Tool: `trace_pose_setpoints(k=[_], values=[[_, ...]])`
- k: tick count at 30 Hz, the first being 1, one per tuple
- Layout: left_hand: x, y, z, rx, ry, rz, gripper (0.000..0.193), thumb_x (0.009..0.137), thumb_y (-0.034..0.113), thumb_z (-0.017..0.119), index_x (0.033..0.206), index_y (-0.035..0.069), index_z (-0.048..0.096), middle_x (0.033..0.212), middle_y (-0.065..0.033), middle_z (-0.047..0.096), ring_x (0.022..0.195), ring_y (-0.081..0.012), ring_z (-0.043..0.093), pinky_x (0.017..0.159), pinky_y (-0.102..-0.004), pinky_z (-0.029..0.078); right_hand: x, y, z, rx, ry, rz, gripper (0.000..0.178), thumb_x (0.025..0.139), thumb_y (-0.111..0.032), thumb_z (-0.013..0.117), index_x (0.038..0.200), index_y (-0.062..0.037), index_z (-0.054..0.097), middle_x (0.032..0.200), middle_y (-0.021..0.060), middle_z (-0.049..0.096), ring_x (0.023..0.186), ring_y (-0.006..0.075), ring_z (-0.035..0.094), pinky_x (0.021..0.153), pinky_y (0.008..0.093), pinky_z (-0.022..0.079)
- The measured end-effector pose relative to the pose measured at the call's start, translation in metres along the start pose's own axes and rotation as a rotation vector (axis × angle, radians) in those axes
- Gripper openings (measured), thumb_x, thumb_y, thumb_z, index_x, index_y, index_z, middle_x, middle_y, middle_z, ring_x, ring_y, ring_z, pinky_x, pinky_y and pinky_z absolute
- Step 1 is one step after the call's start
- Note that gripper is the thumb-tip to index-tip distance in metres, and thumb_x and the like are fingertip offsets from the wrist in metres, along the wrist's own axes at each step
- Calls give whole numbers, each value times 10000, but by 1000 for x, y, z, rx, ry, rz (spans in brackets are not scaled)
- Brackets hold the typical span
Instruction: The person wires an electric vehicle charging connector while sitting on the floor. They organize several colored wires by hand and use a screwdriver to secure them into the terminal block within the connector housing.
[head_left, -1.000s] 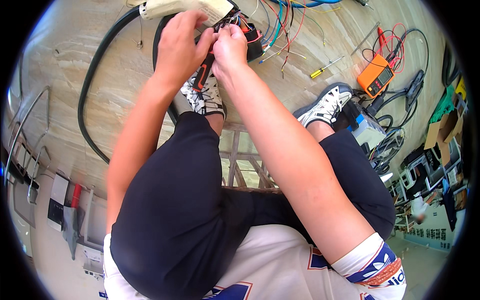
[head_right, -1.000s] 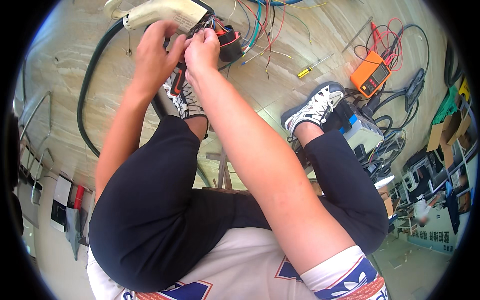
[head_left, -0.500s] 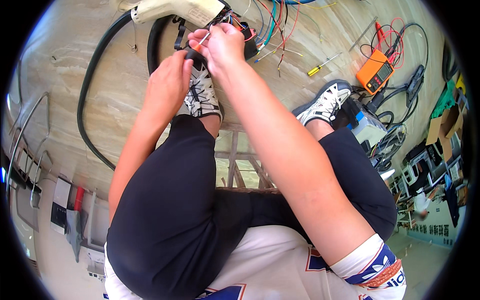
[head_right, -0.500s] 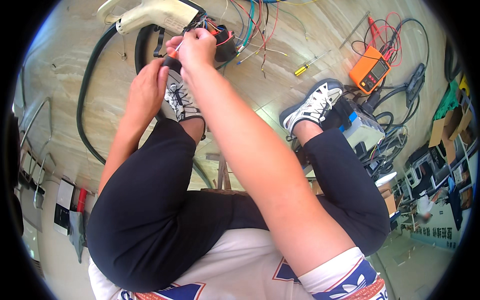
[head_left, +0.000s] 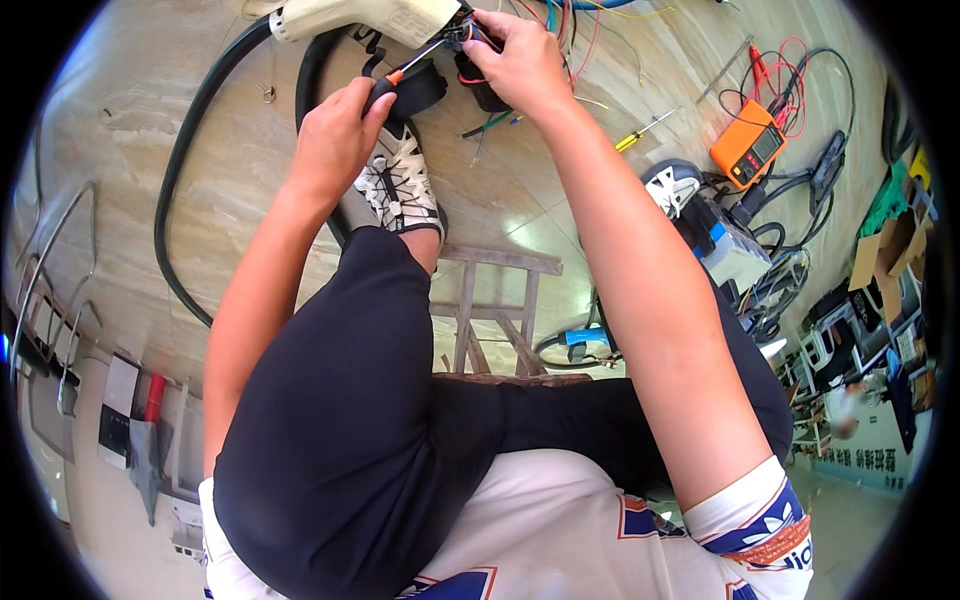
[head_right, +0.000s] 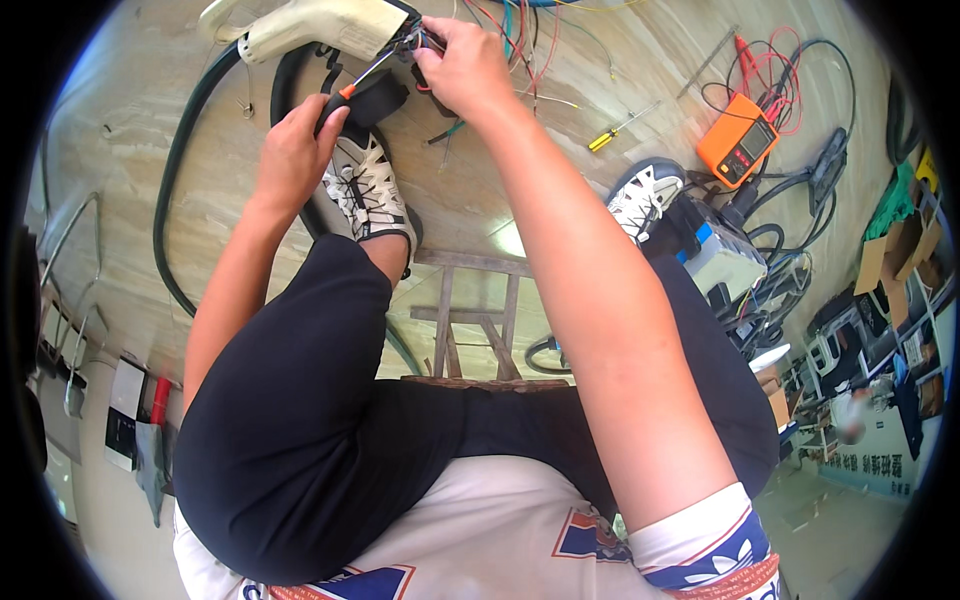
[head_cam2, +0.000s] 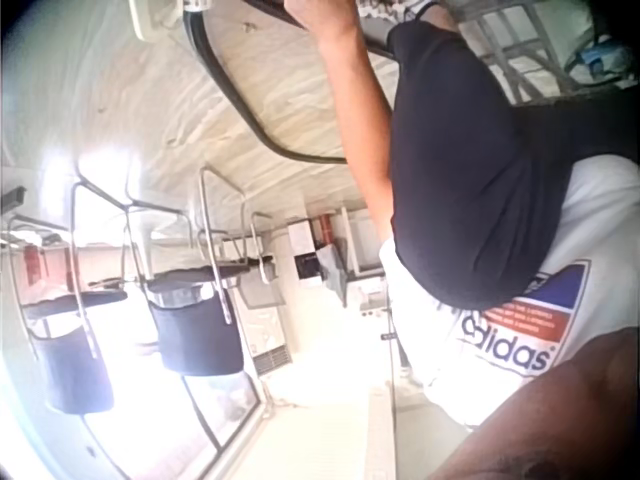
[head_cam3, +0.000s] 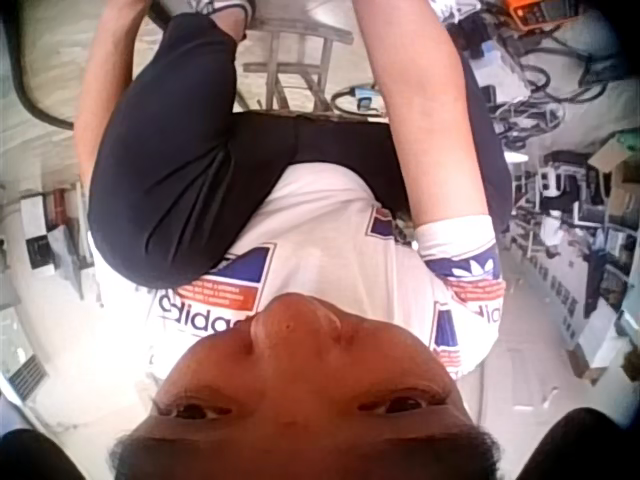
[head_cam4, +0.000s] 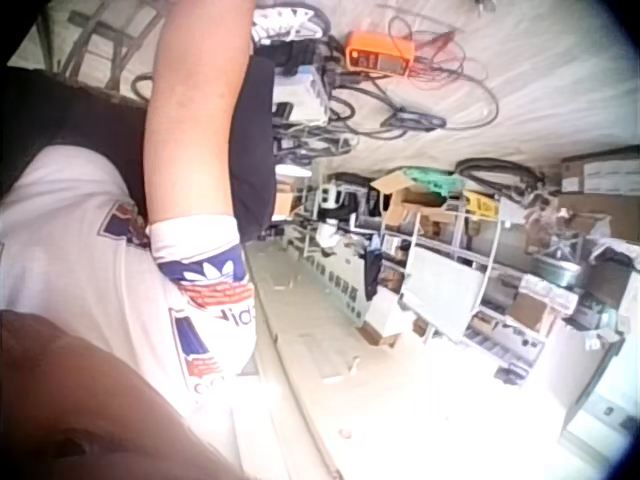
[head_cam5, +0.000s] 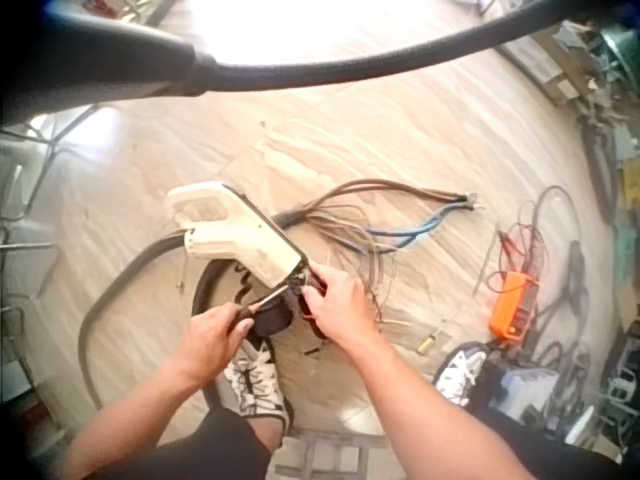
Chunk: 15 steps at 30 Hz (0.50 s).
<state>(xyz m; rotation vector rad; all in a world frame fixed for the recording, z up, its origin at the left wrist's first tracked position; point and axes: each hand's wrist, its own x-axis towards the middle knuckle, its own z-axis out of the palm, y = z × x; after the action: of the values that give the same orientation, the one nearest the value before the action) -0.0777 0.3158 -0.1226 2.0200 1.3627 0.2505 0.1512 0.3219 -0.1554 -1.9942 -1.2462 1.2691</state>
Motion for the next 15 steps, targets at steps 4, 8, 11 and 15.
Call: trace_pose_setpoints(k=[4, 8, 11, 15], values=[[3, 6, -2, -208, -146, -254, 274, 939, 255, 644, 915, -16, 612, 673, -164, 593, 594, -311, 556, 570, -371, 440, 1, 12, 5, -33, 67, -50, 394, 791, -171, 727, 1169, -63, 687, 998, 186, 714, 912, 302, 709, 854, 363, 549], [6, -3, -2, -365, -217, -293, 277, 986, 265, 578, 915, 1, 622, 621, 44, 477, 526, -62, 387, 477, -260, 298, 1, 10, 3, -24, 44, -29, 389, 795, -194, 725, 1163, -68, 692, 986, 184, 717, 900, 304, 710, 853, 363, 550], [9, -4, -4, -652, -353, -500, 268, 1000, 274, 560, 910, 26, 606, 609, 75, 425, 478, -28, 342, 433, -231, 255, 1, 8, 2, -24, 31, -15, 382, 797, -210, 727, 1153, -74, 699, 963, 183, 719, 882, 309, 710, 844, 371, 549], [21, -12, -21, -907, -543, -715, 285, 991, 296, 570, 854, 50, 617, 625, 85, 446, 521, -18, 391, 453, -210, 291, 1, 12, 7, -63, 102, -57, 372, 799, -226, 730, 1141, -81, 706, 932, 185, 719, 852, 320, 706, 825, 383, 547]])
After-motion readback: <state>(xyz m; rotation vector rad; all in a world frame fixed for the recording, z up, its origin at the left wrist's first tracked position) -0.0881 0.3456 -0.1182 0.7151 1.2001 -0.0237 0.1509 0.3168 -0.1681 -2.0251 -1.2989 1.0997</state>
